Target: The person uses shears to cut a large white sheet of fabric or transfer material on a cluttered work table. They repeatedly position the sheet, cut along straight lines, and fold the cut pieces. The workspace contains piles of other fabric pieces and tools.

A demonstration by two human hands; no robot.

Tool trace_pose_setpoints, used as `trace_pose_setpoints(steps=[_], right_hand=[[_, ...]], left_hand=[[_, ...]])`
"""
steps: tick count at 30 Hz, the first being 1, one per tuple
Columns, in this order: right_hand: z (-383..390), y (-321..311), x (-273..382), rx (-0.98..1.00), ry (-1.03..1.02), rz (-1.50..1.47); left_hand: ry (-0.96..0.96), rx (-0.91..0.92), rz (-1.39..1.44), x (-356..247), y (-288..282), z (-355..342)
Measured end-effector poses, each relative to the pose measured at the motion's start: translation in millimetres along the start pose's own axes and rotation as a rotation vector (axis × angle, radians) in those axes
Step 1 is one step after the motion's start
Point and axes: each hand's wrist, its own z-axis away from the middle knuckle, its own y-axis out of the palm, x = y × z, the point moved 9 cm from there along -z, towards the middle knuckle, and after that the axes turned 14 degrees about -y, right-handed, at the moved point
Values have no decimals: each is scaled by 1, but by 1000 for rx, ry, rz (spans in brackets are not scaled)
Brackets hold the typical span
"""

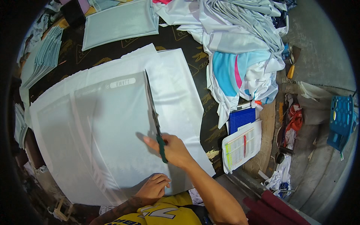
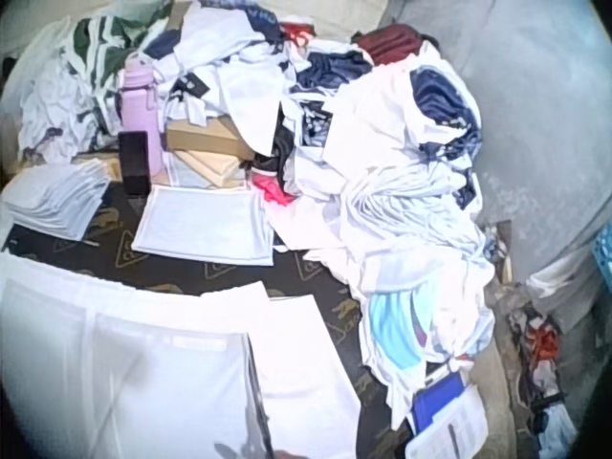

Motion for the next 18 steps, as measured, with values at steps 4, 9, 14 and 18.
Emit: trace_pose_setpoints(steps=[4, 9, 14, 18], right_hand=[[-22, -9, 5, -5, 7, -2], [-16, -24, 10, 111, 23, -78], [1, -95, 47, 423, 32, 314], [-34, -170, 80, 606, 26, 789]], left_hand=[[-136, 55, -3, -6, -4, -3], [-119, -701, -174, -30, -147, -38], [-141, -1123, -456, -30, -265, -107], [-110, -1156, -528, -38, -258, -129]])
